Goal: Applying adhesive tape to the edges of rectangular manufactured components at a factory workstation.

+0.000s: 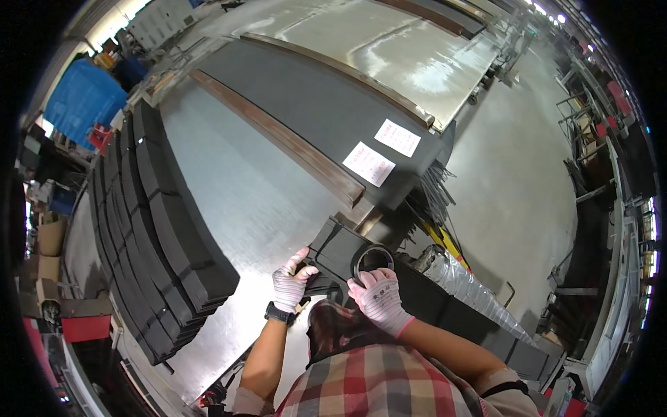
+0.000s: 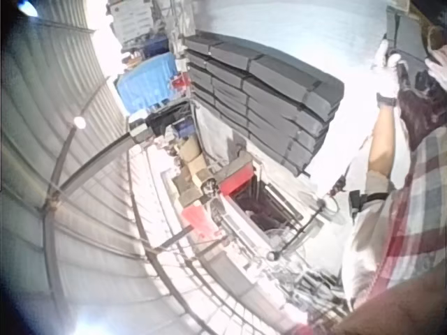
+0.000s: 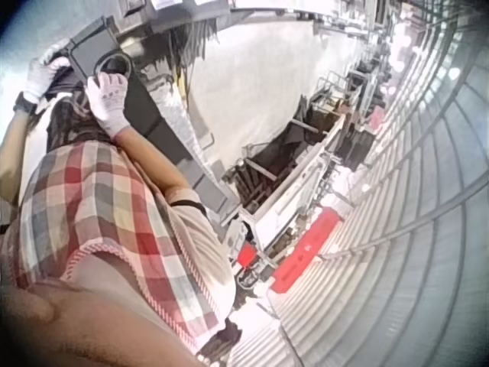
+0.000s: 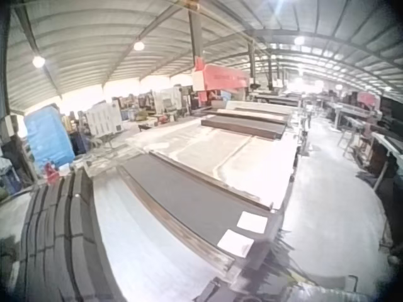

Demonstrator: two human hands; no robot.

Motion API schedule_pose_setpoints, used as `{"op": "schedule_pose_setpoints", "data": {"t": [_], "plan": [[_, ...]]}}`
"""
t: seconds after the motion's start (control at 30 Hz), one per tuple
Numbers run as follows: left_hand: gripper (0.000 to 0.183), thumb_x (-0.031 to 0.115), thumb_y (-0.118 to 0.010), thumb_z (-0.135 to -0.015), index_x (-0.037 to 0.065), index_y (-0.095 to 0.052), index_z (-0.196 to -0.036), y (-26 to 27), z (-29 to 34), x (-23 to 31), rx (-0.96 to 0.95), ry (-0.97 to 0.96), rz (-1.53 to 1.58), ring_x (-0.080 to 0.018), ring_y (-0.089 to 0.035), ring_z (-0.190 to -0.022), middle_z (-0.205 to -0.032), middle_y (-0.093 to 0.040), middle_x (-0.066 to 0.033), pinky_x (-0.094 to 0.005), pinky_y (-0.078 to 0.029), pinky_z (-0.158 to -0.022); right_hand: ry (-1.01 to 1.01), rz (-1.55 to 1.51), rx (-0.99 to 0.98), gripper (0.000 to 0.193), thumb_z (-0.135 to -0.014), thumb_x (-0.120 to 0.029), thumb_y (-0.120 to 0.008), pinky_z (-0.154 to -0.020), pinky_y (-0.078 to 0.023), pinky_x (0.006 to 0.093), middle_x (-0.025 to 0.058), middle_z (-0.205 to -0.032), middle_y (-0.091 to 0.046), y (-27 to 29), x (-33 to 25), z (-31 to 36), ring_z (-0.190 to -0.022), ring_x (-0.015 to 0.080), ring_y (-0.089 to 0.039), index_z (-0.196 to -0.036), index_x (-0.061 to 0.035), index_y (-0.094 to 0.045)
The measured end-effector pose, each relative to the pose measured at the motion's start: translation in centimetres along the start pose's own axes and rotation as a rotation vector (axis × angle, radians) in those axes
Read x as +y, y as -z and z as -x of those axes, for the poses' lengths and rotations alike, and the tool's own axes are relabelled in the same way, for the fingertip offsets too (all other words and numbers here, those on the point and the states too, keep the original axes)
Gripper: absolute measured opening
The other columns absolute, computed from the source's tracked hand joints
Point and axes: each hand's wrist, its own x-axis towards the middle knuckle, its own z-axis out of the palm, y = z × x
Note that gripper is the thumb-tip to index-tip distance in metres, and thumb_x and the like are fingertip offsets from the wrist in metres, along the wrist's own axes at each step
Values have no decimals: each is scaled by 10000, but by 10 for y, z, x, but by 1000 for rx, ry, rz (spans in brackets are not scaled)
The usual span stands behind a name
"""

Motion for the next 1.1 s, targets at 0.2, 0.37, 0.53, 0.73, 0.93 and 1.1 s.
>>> {"op": "schedule_pose_setpoints", "data": {"t": [0.2, 0.37, 0.53, 0.73, 0.93, 1.1], "plan": [[567, -3, -675, -814, -21, -470, -1343, -6, 0, 2, -18, 151, 390, -225, -598, -1038, -1197, -602, -178, -329, -506, -867, -65, 4, -135, 439, -733, -329, -716, -891, -364, 437, 92, -1066, -535, 39, -3, 6, -994, 272, -507, -1115, -136, -618], [638, 182, -696, -819, -22, -416, -1355, -41, 44, 22, 316, -78, -252, -357, -503, -1125, -1234, -494, -236, -427, -412, -968, -241, 3, -321, 606, -757, -430, -692, -944, -327, 474, 161, -1145, -487, 69, 22, 53, -1074, 321, -473, -1223, -68, -557], [844, 330, -829, -729, -47, -394, -1347, -72, 43, 49, 401, 28, -323, -236, -477, -945, -1086, -472, -130, -365, -427, -879, -234, 86, -358, 794, -713, -505, -710, -975, -317, 486, 229, -1231, -438, 68, 24, 57, -1146, 354, -438, -1293, -13, -484], [499, 366, -764, -746, 80, -650, -1139, -43, -2, 68, 197, -73, -833, -360, -519, -1015, -1086, -557, -196, -445, -425, -886, -103, 19, -264, 708, -734, -473, -695, -906, -358, 447, 137, -1124, -504, 46, 4, 5, -1040, 284, -483, -1263, -41, -507], [169, 204, -614, -848, 56, -632, -927, -33, -19, 54, 29, -133, -976, -323, -575, -944, -982, -595, -158, -473, -447, -811, -5, 172, -202, 718, -730, -478, -691, -997, -320, 508, 162, -1230, -501, 18, -4, -20, -1204, 357, -416, -1292, -63, -525], [288, 108, -539, -844, 34, -539, -1122, -35, -46, 74, -331, -174, -1313, -304, -601, -978, -1070, -569, -159, -424, -508, -763, -105, 185, -338, 791, -697, -531, -697, -1006, -307, 566, 183, -1286, -481, 19, 3, -20, -1261, 467, -331, -1325, -91, -505]]}}
